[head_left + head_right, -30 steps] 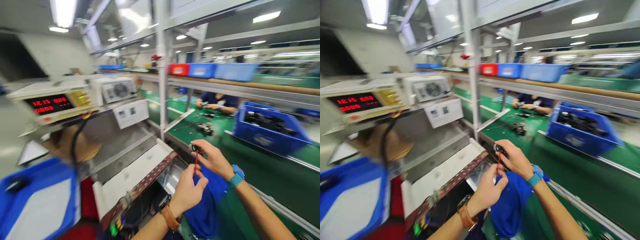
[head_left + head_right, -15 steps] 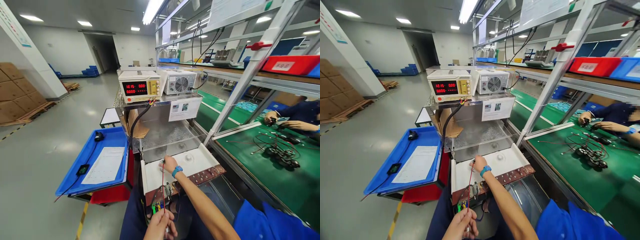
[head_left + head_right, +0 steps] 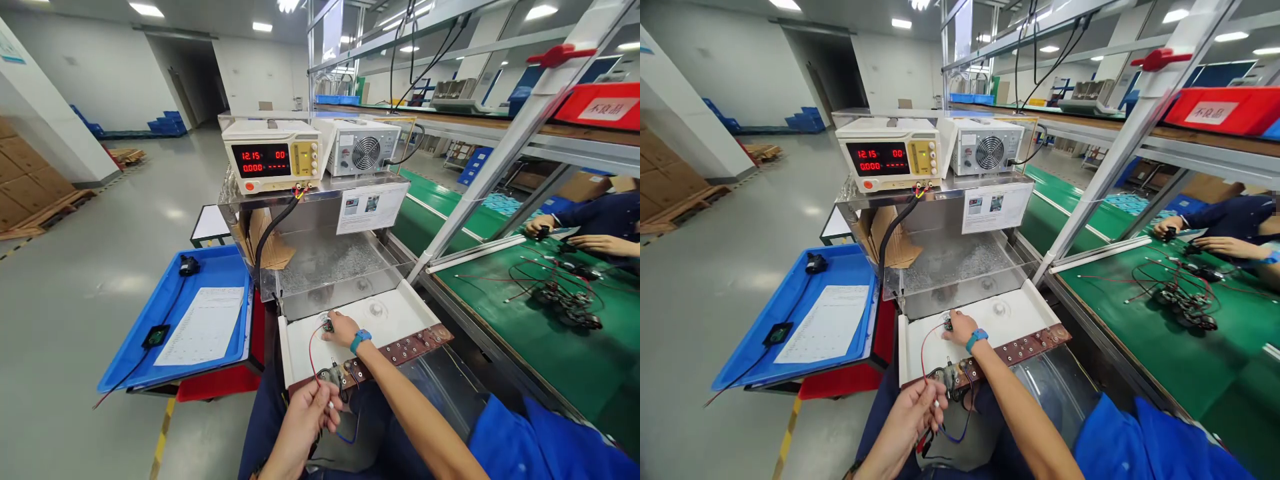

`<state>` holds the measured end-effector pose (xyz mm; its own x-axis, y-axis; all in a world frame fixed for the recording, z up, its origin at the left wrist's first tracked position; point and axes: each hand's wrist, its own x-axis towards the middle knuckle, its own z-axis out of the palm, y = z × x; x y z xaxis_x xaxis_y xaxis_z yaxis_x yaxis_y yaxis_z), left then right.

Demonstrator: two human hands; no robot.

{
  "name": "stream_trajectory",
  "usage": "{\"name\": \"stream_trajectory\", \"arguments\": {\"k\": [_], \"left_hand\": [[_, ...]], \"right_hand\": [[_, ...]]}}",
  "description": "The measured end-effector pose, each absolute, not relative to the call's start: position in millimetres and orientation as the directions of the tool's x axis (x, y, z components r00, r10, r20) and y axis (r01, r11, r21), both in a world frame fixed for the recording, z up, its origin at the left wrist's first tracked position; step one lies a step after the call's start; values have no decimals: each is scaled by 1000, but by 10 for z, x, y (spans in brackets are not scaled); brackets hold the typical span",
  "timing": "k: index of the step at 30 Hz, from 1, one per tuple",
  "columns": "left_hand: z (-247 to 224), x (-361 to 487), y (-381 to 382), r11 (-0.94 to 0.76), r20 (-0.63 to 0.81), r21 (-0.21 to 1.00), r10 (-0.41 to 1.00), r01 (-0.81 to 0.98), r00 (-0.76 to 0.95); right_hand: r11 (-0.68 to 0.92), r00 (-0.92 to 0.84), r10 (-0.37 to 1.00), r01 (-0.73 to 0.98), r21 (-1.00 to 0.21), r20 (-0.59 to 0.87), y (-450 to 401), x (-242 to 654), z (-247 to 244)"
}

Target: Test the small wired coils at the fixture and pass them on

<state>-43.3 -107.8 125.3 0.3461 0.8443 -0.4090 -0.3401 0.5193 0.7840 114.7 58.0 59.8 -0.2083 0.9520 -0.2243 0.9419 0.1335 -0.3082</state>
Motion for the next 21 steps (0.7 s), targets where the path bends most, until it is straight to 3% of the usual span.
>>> {"name": "stream_trajectory", "arguments": {"k": [8, 14, 21], "left_hand": [[1278, -318, -496, 454, -400, 860, 883, -231, 247], [1152, -97, -197, 277, -279, 960, 935, 42, 219], [932, 61, -125, 96, -162, 967, 947, 236, 277]], "right_hand": [[209, -299, 935, 899, -386, -191, 619, 1303, 542], [163, -275, 940, 883, -441, -203, 676, 1335, 427], [135, -252, 948, 874, -467, -197, 691, 1369, 404]]}}
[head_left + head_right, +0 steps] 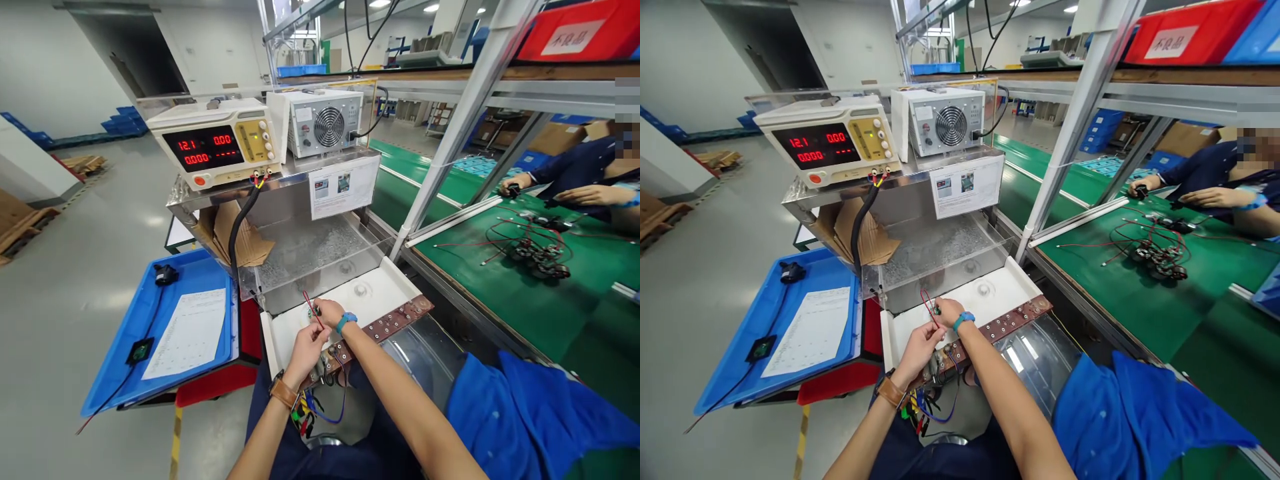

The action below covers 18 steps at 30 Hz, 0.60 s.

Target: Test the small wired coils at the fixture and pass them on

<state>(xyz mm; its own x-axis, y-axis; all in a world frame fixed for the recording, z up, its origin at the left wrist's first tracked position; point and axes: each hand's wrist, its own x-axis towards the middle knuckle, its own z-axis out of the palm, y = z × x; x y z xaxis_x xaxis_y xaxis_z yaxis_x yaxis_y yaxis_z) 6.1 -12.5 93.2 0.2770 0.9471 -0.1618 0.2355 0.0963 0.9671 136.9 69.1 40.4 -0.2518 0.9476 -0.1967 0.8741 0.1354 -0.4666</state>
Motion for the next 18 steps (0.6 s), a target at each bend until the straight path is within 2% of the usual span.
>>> {"name": "stream_trajectory", "arguments": {"k": [7, 18], "left_hand": [[752, 63, -88, 7, -132, 901, 957, 435, 260], [650, 124, -76, 73, -238, 817, 946, 572, 220]], "right_hand": [[120, -250, 945, 864, -488, -212, 674, 1381, 449], [127, -255, 945, 863, -488, -205, 677, 1384, 457]]}}
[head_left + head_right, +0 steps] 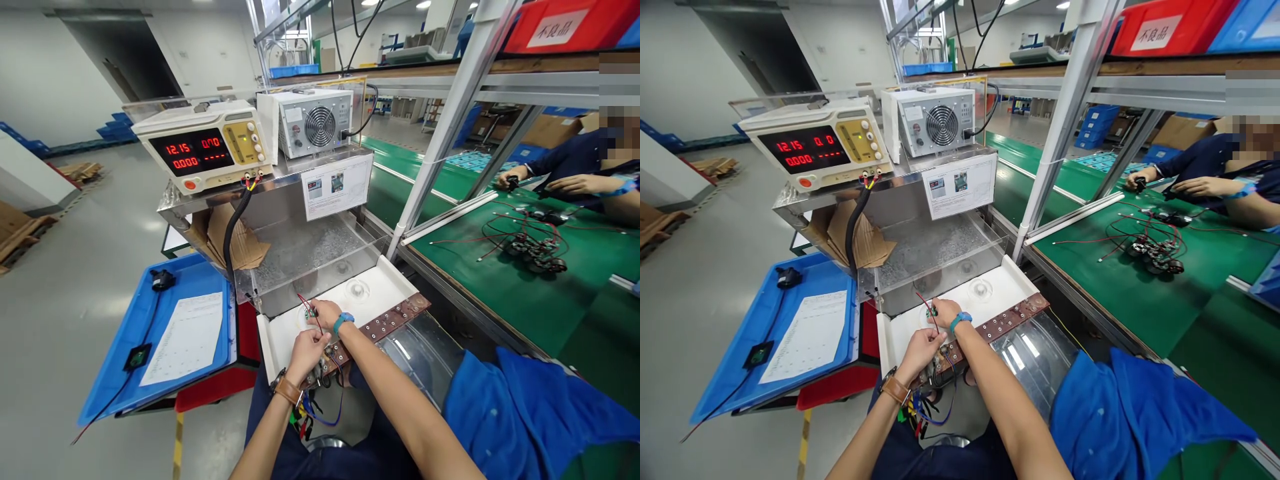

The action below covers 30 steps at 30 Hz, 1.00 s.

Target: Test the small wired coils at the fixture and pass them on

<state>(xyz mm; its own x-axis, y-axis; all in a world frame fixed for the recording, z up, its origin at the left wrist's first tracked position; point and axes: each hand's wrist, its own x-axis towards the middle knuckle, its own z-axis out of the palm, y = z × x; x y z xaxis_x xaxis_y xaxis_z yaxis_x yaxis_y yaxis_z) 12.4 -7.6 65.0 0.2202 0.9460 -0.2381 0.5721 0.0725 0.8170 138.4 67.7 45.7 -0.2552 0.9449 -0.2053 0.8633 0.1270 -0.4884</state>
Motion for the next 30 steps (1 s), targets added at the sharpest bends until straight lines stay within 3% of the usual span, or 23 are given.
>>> {"name": "stream_trajectory", "arguments": {"k": [14, 22, 30], "left_hand": [[575, 145, -58, 96, -241, 761, 960, 642, 142], [468, 125, 21, -20, -151, 789, 963, 615, 224], [273, 116, 96, -14, -165, 800, 956, 599, 243]], "right_hand": [[144, -265, 944, 868, -476, -196, 685, 1366, 447], [169, -249, 959, 884, -436, -135, 718, 1349, 402], [173, -234, 967, 893, -415, -99, 747, 1341, 369]]}}
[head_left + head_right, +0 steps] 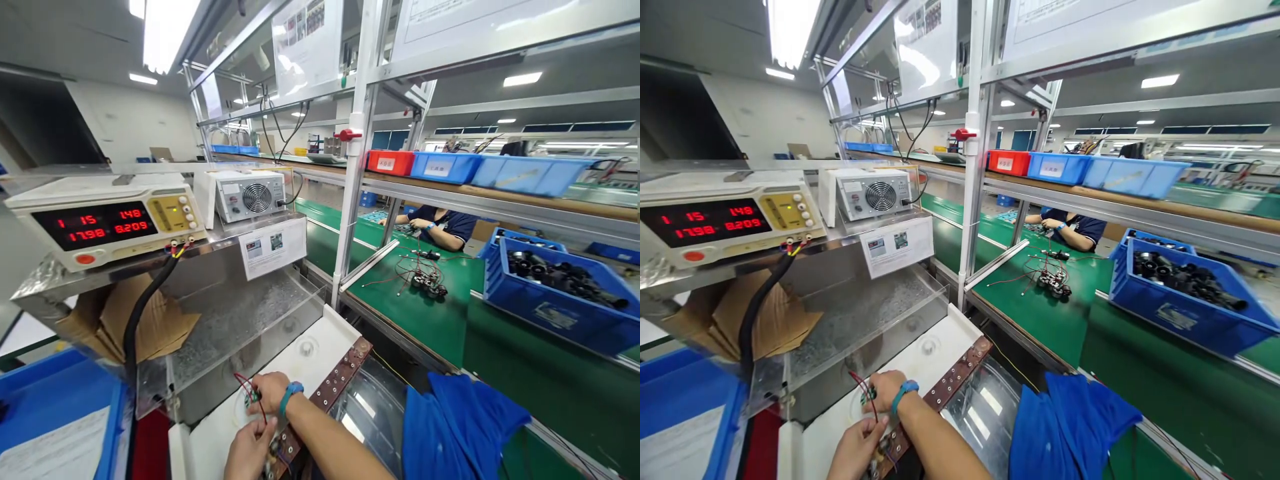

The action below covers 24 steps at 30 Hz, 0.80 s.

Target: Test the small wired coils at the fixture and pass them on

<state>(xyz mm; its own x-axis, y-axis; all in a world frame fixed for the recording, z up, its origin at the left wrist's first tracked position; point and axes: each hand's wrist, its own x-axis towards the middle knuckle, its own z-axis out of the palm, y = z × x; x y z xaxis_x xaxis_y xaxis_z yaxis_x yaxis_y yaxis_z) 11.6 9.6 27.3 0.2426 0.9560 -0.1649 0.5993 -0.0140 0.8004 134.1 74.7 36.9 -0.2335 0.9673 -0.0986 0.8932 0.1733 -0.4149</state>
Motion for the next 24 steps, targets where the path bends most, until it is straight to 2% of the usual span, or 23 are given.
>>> {"name": "stream_trajectory", "arguments": {"k": [7, 12, 18, 24], "left_hand": [[239, 104, 123, -16, -169, 805, 952, 593, 254], [414, 136, 15, -16, -178, 751, 958, 660, 225], [508, 137, -53, 110, -244, 724, 964, 681, 103], [574, 129, -99, 164, -294, 704, 953, 692, 74]], "right_hand": [[153, -224, 967, 892, -425, -121, 760, 1351, 382], [118, -203, 968, 886, -449, -147, 673, 1314, 445], [115, -215, 964, 868, -483, -157, 656, 1286, 466], [128, -223, 965, 858, -497, -138, 635, 1278, 396]]}}
